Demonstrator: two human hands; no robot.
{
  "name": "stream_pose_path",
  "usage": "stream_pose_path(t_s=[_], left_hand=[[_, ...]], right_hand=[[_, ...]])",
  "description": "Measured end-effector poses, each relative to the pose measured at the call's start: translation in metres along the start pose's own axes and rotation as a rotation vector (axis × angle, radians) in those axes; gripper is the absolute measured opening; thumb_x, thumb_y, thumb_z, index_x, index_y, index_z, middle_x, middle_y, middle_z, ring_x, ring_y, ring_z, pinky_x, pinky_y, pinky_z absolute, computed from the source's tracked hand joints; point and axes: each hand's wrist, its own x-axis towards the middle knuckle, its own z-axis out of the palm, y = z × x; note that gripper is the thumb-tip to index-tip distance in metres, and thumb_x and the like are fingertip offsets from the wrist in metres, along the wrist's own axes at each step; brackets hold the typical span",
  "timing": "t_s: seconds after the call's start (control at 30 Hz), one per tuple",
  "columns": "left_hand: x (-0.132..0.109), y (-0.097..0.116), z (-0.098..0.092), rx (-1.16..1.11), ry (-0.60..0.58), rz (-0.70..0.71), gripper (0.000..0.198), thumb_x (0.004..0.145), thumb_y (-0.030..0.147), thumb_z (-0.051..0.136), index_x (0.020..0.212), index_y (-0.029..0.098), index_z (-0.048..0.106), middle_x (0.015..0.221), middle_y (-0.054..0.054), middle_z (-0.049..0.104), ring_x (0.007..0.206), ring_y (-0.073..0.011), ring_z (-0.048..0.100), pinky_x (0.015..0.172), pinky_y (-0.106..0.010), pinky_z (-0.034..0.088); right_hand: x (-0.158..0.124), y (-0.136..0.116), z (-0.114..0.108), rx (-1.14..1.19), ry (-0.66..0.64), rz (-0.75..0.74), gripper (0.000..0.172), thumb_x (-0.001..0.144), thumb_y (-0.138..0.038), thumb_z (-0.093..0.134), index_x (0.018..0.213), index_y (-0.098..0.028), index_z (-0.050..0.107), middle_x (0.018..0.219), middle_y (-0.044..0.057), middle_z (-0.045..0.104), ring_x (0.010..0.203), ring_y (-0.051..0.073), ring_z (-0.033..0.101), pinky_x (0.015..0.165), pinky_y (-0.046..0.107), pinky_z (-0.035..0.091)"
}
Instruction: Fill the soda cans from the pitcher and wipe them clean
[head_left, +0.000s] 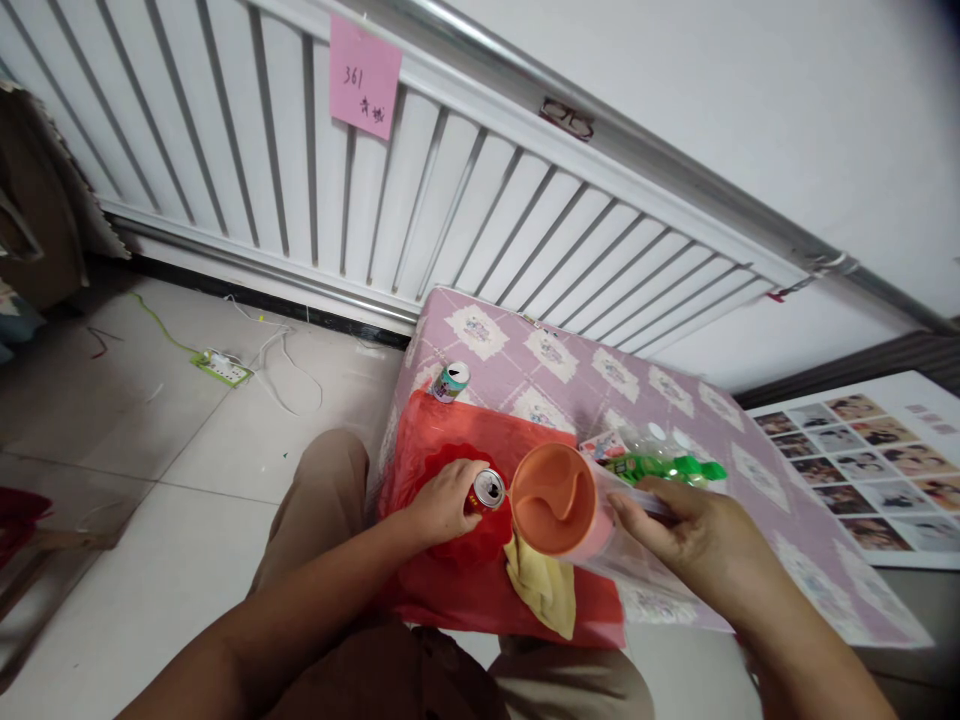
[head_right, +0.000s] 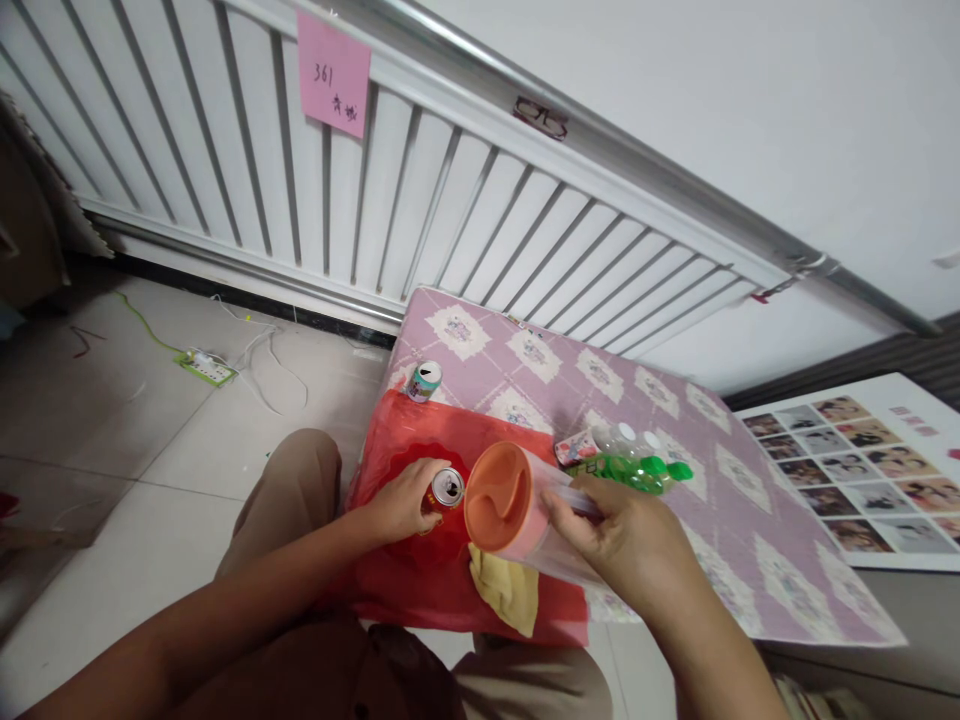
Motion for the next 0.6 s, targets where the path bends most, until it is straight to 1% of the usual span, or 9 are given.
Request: stream_pose_path(t_s=[0.13, 0.23, 0.47, 0.6], left_hand=[[-0.0002, 0.0014, -0.0010, 0.006, 0.001, 0.000, 0.072, 0.069, 0.010, 0.071, 0.135, 0.022, 0.045, 0.138, -0.012, 0.054, 0.129, -0.0301, 0.050, 0.113, -0.046, 0.041], [-0.0003, 0.0019, -0.0014, 0.007, 0.001, 0.000, 0.073, 0.068, 0.010, 0.071, 0.135, 0.023, 0.045, 0.137, -0.011, 0.055, 0.128, -0.0297, 0.051, 0.113, -0.045, 0.041], [-0.0006, 0.0013, -0.0009, 0.007, -0.002, -0.002, 0.072, 0.069, 0.011, 0.071, 0.135, 0.021, 0.045, 0.138, -0.013, 0.054, 0.129, -0.0306, 0.051, 0.113, -0.047, 0.041], [-0.0003, 0.0010, -0.0010, 0.009, -0.002, 0.003, 0.073, 0.069, 0.011, 0.071, 0.136, 0.023, 0.043, 0.139, -0.012, 0.054, 0.130, -0.0301, 0.050, 0.114, -0.046, 0.040]], right_hand=[[0.0002, 0.0006, 0.0000, -0.014, -0.011, 0.004, 0.054, 0.087, -0.068, 0.051, 0.063, -0.021, 0.063, 0.049, 0.001, 0.056, 0.043, 0.013, 0.046, 0.043, 0.027, 0.035], [0.0004, 0.0011, -0.0001, -0.016, -0.027, 0.009, 0.053, 0.087, -0.067, 0.051, 0.063, -0.021, 0.064, 0.050, 0.001, 0.058, 0.044, 0.014, 0.047, 0.043, 0.027, 0.035], [-0.0005, 0.0016, 0.0010, -0.002, -0.016, 0.016, 0.050, 0.086, -0.065, 0.054, 0.065, -0.022, 0.065, 0.050, 0.001, 0.058, 0.044, 0.014, 0.047, 0.043, 0.027, 0.034], [-0.0009, 0.0014, 0.0010, 0.003, -0.010, 0.020, 0.049, 0.086, -0.065, 0.055, 0.066, -0.021, 0.066, 0.053, 0.001, 0.060, 0.045, 0.014, 0.048, 0.044, 0.027, 0.034]])
